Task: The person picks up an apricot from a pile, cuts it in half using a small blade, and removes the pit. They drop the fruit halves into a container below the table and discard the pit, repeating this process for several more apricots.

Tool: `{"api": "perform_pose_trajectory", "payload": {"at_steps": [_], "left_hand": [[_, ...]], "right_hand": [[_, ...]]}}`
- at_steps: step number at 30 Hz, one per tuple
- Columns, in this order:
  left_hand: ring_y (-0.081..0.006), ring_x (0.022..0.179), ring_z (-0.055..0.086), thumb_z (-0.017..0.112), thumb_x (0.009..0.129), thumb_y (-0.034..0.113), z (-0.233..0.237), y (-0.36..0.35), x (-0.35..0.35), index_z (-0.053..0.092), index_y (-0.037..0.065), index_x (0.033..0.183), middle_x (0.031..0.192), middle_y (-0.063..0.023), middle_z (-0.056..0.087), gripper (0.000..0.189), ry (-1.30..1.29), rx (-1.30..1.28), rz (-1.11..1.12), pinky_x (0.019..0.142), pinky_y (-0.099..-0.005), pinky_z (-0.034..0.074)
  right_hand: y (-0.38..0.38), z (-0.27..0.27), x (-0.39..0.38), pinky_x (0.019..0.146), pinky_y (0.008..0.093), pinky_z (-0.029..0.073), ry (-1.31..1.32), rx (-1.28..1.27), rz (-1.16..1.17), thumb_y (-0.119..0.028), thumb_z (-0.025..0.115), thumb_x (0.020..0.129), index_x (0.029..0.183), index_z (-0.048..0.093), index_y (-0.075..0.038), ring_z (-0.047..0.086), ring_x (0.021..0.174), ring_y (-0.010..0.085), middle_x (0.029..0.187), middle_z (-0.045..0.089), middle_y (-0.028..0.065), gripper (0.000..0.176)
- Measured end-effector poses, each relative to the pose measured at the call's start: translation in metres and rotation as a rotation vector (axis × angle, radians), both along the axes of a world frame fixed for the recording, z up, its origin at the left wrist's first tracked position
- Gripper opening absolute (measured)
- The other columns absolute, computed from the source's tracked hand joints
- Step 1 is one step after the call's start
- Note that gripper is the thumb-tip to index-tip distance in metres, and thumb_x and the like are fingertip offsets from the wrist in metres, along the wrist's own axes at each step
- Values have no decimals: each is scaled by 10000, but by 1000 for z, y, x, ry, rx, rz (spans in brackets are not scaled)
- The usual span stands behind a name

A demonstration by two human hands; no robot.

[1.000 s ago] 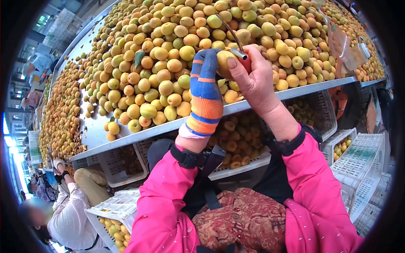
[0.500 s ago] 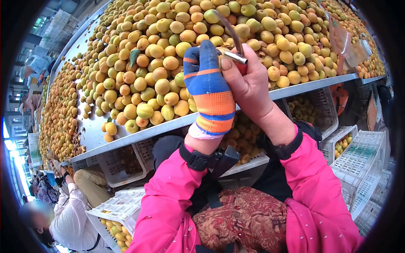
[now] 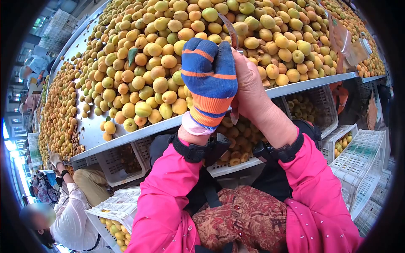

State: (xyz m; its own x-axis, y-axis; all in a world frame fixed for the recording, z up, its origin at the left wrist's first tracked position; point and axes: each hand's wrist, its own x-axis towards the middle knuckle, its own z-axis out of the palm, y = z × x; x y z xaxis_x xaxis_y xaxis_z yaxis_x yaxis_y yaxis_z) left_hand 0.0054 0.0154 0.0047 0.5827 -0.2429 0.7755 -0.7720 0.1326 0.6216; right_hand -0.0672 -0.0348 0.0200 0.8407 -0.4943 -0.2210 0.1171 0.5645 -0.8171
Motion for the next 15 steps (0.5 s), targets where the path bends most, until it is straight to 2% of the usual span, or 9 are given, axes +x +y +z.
{"api": "perform_pose_trajectory", "payload": {"at_steps": [5,7,9,11,13,14,15], "left_hand": [[-174,628,435,593,768,-55,6,1,-4,472,10,694,686,-56,444,155,-14,1,-21,593,-278,366],[-183,624,446,598,757,-59,7,5,-2,479,12,692,679,-59,445,153,-105,162,-29,585,-287,370],[-188,618,449,591,763,-57,3,2,-2,492,10,696,675,-63,446,137,-82,94,-82,576,-292,370],[-193,613,452,583,769,-55,-2,1,0,504,9,700,671,-66,447,123,-59,28,-133,568,-297,370],[-153,632,474,586,802,-12,-2,3,7,524,14,707,691,-49,483,117,-148,49,11,569,-276,385],[-153,632,474,586,802,-12,-1,3,2,524,14,707,691,-49,483,117,-153,49,16,569,-276,385],[-128,642,482,592,817,17,1,-1,-8,527,16,706,709,-37,506,129,408,-169,-93,574,-258,392]], "right_hand": [[-4,-3,-3,352,202,307,61,53,94,-480,522,846,841,520,-96,424,421,58,610,490,-33,384],[-5,-8,-2,338,200,278,79,70,120,-505,510,842,818,511,-109,392,386,60,579,476,-38,397],[-7,-9,-2,318,205,237,130,135,164,-537,480,843,780,493,-134,349,346,65,540,457,-46,409],[-5,-6,-5,340,207,267,121,105,145,-501,497,852,788,501,-119,373,379,60,552,467,-42,387],[-4,-7,1,363,209,296,100,73,127,-465,513,862,795,509,-105,398,412,55,564,477,-38,367],[-2,-13,9,405,210,332,16,-239,-59,-411,527,872,809,513,-81,421,458,51,580,492,-31,336],[-2,-18,14,447,211,368,-70,-550,-251,-356,540,883,823,518,-57,445,504,48,597,507,-23,305]]}}
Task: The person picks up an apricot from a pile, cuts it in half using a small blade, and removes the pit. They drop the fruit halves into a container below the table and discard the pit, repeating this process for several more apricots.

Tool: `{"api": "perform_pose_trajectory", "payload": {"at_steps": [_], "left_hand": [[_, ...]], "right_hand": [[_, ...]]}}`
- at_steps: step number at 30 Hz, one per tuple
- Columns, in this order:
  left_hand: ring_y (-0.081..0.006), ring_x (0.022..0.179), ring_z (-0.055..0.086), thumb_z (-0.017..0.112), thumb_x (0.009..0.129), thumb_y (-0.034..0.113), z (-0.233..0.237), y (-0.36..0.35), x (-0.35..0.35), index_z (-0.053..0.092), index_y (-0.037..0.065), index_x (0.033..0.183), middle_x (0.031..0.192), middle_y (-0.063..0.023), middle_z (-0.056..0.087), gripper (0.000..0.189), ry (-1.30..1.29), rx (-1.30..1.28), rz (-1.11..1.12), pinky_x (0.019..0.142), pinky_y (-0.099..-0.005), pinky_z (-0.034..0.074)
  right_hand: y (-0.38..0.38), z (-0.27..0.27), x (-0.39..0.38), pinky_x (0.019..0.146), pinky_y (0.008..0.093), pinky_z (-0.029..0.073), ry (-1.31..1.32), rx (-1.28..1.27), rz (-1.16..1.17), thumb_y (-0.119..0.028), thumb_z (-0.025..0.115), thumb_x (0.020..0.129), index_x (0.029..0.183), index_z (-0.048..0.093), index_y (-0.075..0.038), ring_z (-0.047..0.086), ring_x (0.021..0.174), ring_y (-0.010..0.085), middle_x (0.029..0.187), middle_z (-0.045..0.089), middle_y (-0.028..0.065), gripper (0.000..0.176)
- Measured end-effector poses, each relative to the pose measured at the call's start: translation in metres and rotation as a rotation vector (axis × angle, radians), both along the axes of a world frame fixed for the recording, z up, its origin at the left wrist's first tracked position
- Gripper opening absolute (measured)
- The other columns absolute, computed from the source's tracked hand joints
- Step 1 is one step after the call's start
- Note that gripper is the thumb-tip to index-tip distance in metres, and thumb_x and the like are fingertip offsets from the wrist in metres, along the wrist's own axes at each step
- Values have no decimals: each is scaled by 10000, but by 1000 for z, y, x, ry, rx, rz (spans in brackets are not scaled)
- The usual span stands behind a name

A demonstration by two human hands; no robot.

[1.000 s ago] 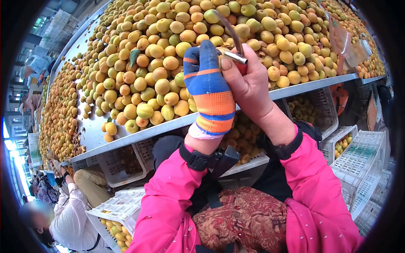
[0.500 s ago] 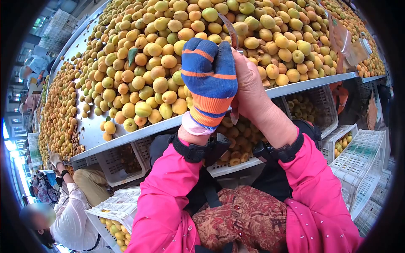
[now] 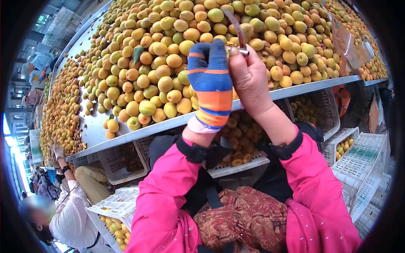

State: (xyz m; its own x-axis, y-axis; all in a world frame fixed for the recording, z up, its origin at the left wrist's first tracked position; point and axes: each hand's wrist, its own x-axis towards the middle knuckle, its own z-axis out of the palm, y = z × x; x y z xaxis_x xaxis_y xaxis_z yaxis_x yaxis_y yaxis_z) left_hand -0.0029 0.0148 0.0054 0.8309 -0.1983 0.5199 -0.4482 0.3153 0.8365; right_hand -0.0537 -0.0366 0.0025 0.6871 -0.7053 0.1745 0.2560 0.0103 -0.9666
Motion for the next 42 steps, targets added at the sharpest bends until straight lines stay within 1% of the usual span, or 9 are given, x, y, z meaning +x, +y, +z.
{"api": "perform_pose_trajectory", "payload": {"at_steps": [1,3,8,12,24,27,31,35,42], "left_hand": [[-102,652,490,598,831,45,2,-2,-6,529,18,705,727,-25,529,146,562,-213,-114,579,-240,400],[-71,657,493,617,835,84,-6,1,-2,529,22,714,750,-11,551,161,567,-233,-141,581,-219,408],[-164,602,449,609,772,-9,-6,-7,1,467,17,669,670,-59,465,177,-38,69,5,545,-280,369],[-296,591,453,592,718,-36,-5,-18,5,451,20,633,622,-125,435,174,-330,146,44,540,-369,352],[-251,642,522,642,729,36,41,0,7,533,59,671,664,-61,507,126,-1173,502,41,603,-327,420],[-134,634,482,566,864,251,41,3,-2,561,74,762,662,-19,504,204,422,-35,-102,569,-235,384],[-129,683,522,499,901,244,14,14,4,555,81,785,704,-18,541,208,873,-264,-332,632,-246,454],[-149,789,585,625,815,196,-14,24,20,470,34,996,837,-44,595,288,503,-5,-275,761,-270,482],[-181,786,539,537,872,130,-25,46,20,362,7,1070,898,-85,543,292,369,221,-324,711,-310,510]], "right_hand": [[0,-3,1,447,211,368,-4,-1,1,-356,540,883,823,518,-57,445,504,48,597,507,-23,305],[3,-7,-1,535,215,409,50,-126,6,-264,553,889,868,523,-12,475,599,47,643,534,-14,254],[1,8,-7,527,218,459,63,578,199,-454,521,876,944,565,-71,547,629,57,727,567,-32,391],[-17,-3,-16,553,227,497,116,637,396,-496,506,873,1059,540,-89,599,750,97,892,599,22,449],[-33,18,-34,347,185,256,90,852,722,-531,447,879,753,495,-160,308,364,42,545,426,-29,394],[-43,14,-24,349,174,266,1,984,791,-556,450,866,778,485,-154,299,366,22,558,432,-8,412],[-39,21,-28,327,160,245,59,881,699,-567,397,888,883,509,-112,272,350,18,573,457,-2,468],[-39,20,-27,338,164,271,125,310,581,-561,447,873,973,506,-82,288,363,20,673,512,17,492],[-46,19,-28,383,175,332,-19,567,624,-165,548,815,999,488,-52,356,411,26,804,618,87,224]]}}
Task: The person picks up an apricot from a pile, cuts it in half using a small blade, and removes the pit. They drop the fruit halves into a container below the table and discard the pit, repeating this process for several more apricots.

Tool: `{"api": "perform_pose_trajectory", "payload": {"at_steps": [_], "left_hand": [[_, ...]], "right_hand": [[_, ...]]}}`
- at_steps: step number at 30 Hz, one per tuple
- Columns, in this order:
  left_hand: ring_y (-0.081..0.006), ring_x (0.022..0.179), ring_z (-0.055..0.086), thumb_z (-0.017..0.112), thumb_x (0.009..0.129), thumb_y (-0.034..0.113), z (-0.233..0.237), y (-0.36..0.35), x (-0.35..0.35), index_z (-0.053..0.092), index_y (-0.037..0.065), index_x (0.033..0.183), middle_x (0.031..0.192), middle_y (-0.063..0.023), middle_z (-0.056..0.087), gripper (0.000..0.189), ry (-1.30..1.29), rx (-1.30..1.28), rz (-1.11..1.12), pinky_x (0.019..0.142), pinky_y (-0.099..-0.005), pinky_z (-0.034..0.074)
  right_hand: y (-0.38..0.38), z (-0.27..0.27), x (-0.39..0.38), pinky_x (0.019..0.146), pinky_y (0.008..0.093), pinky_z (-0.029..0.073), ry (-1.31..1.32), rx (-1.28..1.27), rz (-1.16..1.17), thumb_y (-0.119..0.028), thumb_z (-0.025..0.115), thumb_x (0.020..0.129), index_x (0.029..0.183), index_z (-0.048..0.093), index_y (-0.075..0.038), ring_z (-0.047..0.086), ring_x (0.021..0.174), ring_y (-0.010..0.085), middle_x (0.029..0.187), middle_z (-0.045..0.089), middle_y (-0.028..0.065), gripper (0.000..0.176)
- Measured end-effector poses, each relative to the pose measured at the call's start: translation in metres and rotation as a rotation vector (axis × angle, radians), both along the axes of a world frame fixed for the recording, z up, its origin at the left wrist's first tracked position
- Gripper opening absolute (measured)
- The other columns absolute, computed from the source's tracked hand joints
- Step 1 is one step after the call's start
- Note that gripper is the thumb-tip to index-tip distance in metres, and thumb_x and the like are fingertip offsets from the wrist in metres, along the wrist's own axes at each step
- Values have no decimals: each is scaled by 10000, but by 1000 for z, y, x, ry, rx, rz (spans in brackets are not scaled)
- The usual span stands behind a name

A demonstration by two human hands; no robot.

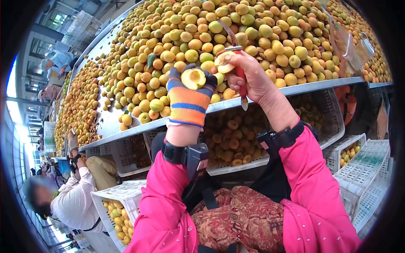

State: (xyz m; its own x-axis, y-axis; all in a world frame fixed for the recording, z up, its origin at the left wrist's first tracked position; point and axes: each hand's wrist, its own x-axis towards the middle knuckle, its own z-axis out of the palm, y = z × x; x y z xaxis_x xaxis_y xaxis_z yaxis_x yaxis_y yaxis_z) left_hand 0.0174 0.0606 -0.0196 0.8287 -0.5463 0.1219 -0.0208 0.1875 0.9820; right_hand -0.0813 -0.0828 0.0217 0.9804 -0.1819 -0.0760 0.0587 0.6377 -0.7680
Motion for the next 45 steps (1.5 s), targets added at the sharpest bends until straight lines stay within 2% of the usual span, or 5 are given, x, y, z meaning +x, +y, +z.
{"api": "perform_pose_trajectory", "payload": {"at_steps": [15,22,31,33,45], "left_hand": [[-191,1024,512,353,867,641,20,9,-87,498,88,1192,1140,-43,549,657,633,-108,55,876,-342,381],[-198,961,560,506,890,424,14,-35,-50,530,74,1115,1017,-63,592,418,822,-503,199,874,-360,440],[-306,1043,544,488,916,272,4,-43,-31,454,-22,1175,1122,-193,555,393,1053,-476,-341,930,-471,425],[-262,1014,559,455,935,274,4,-46,-41,466,-34,1163,1105,-170,564,383,42,148,-293,911,-433,456],[-174,726,583,471,916,196,-21,-52,-28,534,41,1036,869,-93,589,206,562,-47,-212,572,-279,485]], "right_hand": [[22,0,-2,375,184,337,-62,-20,-26,-200,543,858,1002,516,-42,363,415,27,832,642,107,215],[33,-21,17,554,202,395,-253,-767,-560,-266,593,879,919,588,-14,477,610,73,696,549,-20,256],[-27,15,9,373,229,254,-253,-132,-775,-360,544,901,669,437,-106,292,386,71,486,307,-36,361],[-32,21,8,362,224,232,-324,-133,-784,-353,558,894,645,420,-112,281,378,65,478,296,-36,373],[-11,10,33,329,228,229,-161,-14,-669,-319,517,922,679,419,-121,295,363,78,480,304,-31,328]]}}
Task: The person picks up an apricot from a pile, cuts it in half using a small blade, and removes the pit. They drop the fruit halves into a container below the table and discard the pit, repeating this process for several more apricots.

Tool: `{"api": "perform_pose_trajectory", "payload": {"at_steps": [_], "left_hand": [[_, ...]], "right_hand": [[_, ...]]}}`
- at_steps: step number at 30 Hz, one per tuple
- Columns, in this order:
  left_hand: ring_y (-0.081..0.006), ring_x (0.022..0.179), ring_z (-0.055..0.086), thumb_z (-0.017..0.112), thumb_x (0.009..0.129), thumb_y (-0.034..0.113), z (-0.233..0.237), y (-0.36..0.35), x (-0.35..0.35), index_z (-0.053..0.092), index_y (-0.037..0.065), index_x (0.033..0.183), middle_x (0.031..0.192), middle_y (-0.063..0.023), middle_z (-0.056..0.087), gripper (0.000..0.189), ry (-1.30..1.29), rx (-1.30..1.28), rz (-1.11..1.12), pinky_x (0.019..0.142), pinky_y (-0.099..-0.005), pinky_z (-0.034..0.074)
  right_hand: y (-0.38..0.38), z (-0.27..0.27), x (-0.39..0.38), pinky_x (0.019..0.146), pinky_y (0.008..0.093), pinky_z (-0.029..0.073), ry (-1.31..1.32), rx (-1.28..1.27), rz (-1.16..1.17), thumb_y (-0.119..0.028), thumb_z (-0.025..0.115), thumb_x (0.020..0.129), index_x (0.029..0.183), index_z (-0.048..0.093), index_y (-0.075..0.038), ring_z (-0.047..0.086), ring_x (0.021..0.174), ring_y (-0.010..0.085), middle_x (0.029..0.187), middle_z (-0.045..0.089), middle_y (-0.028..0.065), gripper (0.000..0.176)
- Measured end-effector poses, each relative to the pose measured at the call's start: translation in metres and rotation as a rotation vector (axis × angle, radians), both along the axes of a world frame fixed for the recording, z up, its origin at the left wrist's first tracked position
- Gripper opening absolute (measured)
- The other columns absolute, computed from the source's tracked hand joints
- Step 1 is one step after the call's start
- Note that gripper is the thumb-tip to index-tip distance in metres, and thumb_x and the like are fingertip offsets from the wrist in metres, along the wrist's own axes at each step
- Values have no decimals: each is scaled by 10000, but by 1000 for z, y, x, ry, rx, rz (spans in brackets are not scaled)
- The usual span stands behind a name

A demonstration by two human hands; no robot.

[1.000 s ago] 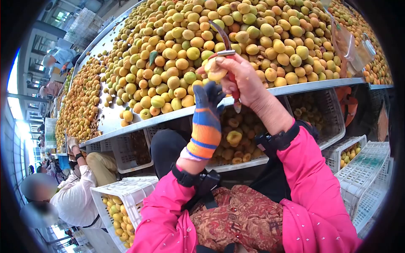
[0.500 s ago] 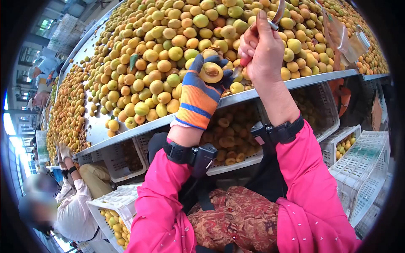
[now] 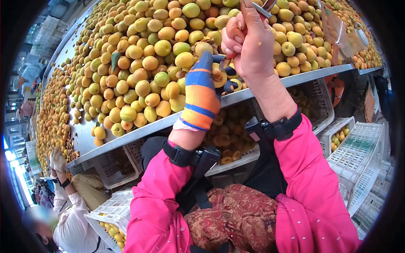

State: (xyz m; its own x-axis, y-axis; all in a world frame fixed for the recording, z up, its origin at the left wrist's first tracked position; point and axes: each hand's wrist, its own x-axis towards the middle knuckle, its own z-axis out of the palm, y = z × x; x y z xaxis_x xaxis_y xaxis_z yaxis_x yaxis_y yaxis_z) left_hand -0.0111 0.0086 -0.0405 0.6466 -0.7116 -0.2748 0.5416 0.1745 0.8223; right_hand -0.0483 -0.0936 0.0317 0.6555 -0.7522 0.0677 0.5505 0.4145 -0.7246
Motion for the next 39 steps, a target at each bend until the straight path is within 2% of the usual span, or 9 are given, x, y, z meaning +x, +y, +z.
{"api": "perform_pose_trajectory", "payload": {"at_steps": [5,16,18,19,24,26,28,29,39], "left_hand": [[-182,601,543,489,805,-2,-8,-4,0,548,10,952,742,-97,544,159,-1402,512,261,498,-294,415],[-292,706,556,611,664,-12,0,6,1,531,-9,1094,846,-147,554,438,-1065,586,-32,611,-347,460],[-271,691,525,684,596,17,-16,11,4,504,3,1090,819,-124,534,526,-1265,365,-30,623,-337,450],[-277,717,532,727,532,38,-18,4,11,478,14,1064,816,-129,531,587,-649,197,-147,641,-334,452],[-292,793,573,691,594,28,13,14,1,465,18,1167,924,-168,561,616,-1120,563,-168,676,-326,475],[-296,811,584,682,609,26,7,12,2,462,19,1193,951,-177,569,624,-1236,655,-169,685,-324,480],[-285,805,586,615,697,20,-11,2,6,481,25,1161,957,-171,567,483,-1352,589,58,675,-311,480],[-288,753,572,554,744,17,-8,3,3,497,21,1015,892,-156,551,277,-1082,538,20,631,-332,463],[-205,761,562,671,594,-2,0,22,3,487,25,1004,828,-65,570,450,-1148,416,-221,648,-301,449]], "right_hand": [[2,-10,6,316,242,209,70,124,-12,-384,523,904,660,384,-140,273,349,79,479,290,-39,373],[0,-22,8,310,220,183,51,145,47,-378,538,901,694,433,-135,277,333,58,472,318,-34,336],[-6,-18,1,344,289,303,-7,49,381,-349,581,868,700,462,-85,406,365,170,490,426,37,335],[10,-19,7,347,224,206,75,-162,212,-351,568,888,640,409,-111,271,370,60,479,296,-35,381],[10,-26,12,344,216,184,94,-185,155,-379,566,884,641,397,-125,257,369,52,486,292,-42,390],[-5,-35,16,349,212,166,136,370,68,-401,548,888,640,385,-146,231,369,48,484,265,-55,391],[-4,-38,16,352,212,153,189,373,64,-425,534,889,643,379,-163,213,371,45,483,243,-62,392],[-1,-37,15,351,214,154,175,284,130,-430,539,884,644,381,-162,213,370,46,481,243,-60,393],[23,-20,2,335,214,186,95,-276,224,-333,554,904,608,394,-95,284,368,46,477,326,-33,412]]}}
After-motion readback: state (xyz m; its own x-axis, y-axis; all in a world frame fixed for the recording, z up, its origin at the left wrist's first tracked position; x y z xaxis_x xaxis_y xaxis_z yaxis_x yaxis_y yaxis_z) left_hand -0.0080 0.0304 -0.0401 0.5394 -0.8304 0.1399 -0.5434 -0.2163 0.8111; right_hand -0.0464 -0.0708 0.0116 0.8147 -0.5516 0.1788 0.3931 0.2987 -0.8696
